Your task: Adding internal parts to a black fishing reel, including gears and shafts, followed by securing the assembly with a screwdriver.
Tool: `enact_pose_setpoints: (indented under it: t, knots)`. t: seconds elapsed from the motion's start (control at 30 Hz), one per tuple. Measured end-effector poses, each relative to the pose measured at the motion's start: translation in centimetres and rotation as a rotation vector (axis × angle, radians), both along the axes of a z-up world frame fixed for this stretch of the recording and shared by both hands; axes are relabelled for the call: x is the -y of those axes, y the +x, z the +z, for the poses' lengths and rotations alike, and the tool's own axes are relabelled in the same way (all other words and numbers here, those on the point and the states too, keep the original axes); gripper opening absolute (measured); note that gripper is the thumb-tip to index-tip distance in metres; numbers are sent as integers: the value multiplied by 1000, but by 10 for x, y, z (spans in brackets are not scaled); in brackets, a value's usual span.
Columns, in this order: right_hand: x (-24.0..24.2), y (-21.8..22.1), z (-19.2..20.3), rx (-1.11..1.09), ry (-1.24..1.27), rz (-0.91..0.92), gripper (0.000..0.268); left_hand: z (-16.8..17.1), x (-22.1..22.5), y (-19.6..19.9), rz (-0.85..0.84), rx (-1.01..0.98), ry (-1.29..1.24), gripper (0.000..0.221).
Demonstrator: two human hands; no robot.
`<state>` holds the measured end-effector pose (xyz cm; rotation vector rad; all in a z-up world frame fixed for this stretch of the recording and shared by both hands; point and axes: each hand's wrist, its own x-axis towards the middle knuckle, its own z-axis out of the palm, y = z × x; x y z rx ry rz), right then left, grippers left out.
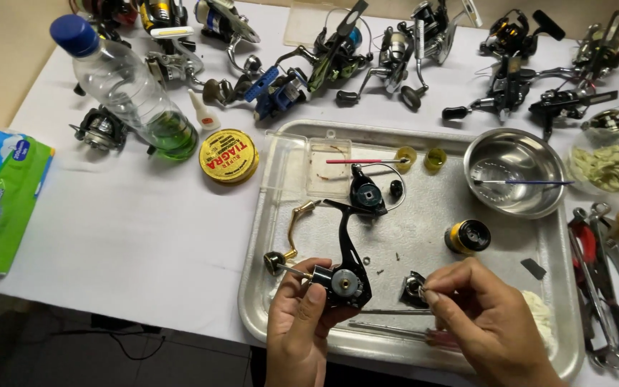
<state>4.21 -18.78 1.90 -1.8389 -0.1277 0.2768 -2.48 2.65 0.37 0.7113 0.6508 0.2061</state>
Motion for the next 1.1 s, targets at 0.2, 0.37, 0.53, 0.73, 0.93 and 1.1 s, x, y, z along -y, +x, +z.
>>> enact_pose_setpoints:
  t: [0.2,0.37,0.53,0.73,0.93,1.1]
  knots:
    - [-18,-9,22,286,-281,-145,16,-9,6,-2,10,80,-10,39]
    - [-37,-12,30,728,-355,-79,17,-4,21,-1,-87,112,-171,44]
    - [-38,-13,21,943,-434,-32,17,-12,31,-5,-135,211,-189,46]
    - [-38,-14,17,947,-408,-4,16,-12,31,-3,-121,215,-32,46]
    - [-38,-12,20,776,-324,2,12,-13,24,1,-174,296,16,43]
    - [-23,-6,0,133,-68,17,18,-6,15,3,-269,349,-7,45]
